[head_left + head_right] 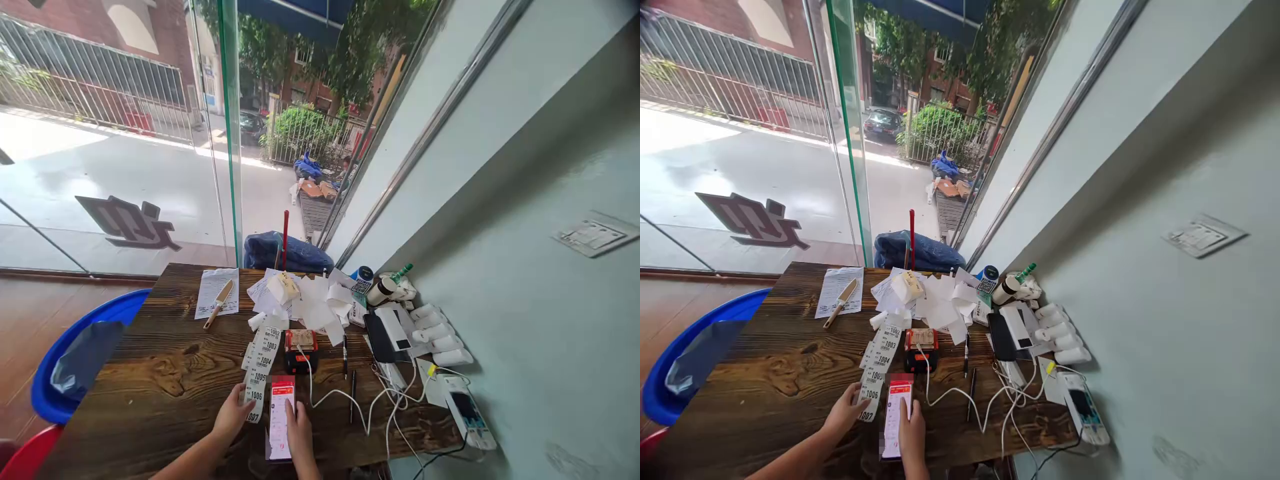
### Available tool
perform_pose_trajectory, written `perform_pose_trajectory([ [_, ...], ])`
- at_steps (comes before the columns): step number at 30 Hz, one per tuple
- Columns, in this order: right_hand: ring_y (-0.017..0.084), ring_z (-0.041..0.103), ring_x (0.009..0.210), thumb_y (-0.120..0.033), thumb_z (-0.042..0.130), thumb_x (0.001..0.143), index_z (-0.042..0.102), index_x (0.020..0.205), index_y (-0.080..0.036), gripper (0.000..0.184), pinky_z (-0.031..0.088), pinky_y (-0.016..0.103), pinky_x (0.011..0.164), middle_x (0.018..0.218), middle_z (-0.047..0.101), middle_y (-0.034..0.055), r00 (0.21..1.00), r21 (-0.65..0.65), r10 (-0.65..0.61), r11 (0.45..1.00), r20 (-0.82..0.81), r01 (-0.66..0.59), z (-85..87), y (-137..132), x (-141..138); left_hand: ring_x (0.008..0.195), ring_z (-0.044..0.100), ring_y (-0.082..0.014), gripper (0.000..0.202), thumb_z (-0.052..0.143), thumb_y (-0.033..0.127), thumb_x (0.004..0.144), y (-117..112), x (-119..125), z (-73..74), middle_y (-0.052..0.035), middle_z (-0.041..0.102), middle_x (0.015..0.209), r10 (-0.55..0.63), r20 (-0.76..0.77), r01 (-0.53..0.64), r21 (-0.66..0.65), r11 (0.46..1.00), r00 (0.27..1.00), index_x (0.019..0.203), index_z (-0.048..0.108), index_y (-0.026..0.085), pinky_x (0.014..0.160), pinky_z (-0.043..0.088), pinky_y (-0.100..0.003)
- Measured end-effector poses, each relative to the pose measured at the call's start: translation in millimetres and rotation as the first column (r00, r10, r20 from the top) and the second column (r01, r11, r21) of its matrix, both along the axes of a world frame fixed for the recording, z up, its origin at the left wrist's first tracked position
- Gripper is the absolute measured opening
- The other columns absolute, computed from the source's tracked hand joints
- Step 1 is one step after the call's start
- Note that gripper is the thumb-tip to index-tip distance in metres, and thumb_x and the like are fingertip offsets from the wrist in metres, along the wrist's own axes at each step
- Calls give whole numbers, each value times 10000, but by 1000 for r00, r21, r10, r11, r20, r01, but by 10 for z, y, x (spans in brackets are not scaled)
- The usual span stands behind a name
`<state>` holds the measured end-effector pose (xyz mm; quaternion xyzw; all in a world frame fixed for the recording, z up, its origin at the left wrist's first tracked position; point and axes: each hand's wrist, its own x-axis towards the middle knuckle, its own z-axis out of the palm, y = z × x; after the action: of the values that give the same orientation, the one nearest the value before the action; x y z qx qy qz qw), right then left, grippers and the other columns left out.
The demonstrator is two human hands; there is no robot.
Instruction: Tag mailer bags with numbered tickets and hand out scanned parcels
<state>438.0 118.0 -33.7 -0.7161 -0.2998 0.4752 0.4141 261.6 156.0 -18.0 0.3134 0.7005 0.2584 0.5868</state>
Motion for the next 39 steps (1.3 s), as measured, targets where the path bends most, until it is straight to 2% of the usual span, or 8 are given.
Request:
perform_pose_trajectory([
  [5,263,607,775,-330,641,686,659,824,-216,180,455,372,751,847,654,95,945,194,74,971,319,-142,152,107,125,1211,490,-379,530,631,384,573,-73,-270,173,-252,586,1150,98,-168,-92,43,995,981,1014,526,108,1037,361,-434],
  [9,243,598,862,-266,471,836,626,935,-166,209,482,388,795,897,638,120,790,450,-72,852,609,-269,339,452,246,1065,610,-318,286,594,327,608,-277,-526,261,-158,684,974,161,-142,-159,30,987,977,851,579,175,921,469,-364],
  [14,176,569,721,-265,470,858,601,954,-162,192,490,317,704,855,618,78,767,420,13,831,642,-365,410,602,246,882,679,-275,194,678,257,622,-454,-748,310,-74,702,749,274,-77,-277,-36,960,959,792,617,185,683,533,-292],
  [18,154,558,652,-256,503,832,608,880,-192,132,491,278,647,748,581,22,740,370,150,790,656,-488,268,115,134,687,688,-191,59,642,147,730,-474,-857,354,-31,665,637,369,12,-365,-114,924,929,761,606,182,562,514,-227],
  [22,256,564,935,-330,507,853,568,1175,-187,357,502,411,800,1044,554,124,637,296,128,805,760,-515,-12,-287,55,579,652,-131,156,536,54,817,-473,-960,424,-13,645,597,478,64,-461,-177,869,876,733,593,171,523,492,-188],
  [30,357,445,1116,-485,523,834,542,1291,-285,499,390,551,919,1348,356,162,418,61,218,827,882,-559,-184,-50,-94,531,637,-122,165,533,50,834,-493,-1107,641,6,657,584,619,33,-591,-263,763,785,743,600,171,468,434,-175],
  [37,336,461,1116,-485,417,884,314,1411,-120,649,404,513,911,1233,464,223,505,168,118,857,855,-486,-372,-199,53,820,693,-130,307,429,85,897,-740,-1351,837,57,683,552,704,15,-660,-333,673,710,671,599,205,613,470,-159],
  [39,337,482,1092,-489,394,890,276,1403,-84,664,412,507,897,1188,501,234,521,178,117,859,845,-481,-460,-304,105,922,682,-174,316,442,181,913,-912,-1479,884,46,699,575,680,-73,-673,-251,696,730,649,610,221,624,488,-187],
])
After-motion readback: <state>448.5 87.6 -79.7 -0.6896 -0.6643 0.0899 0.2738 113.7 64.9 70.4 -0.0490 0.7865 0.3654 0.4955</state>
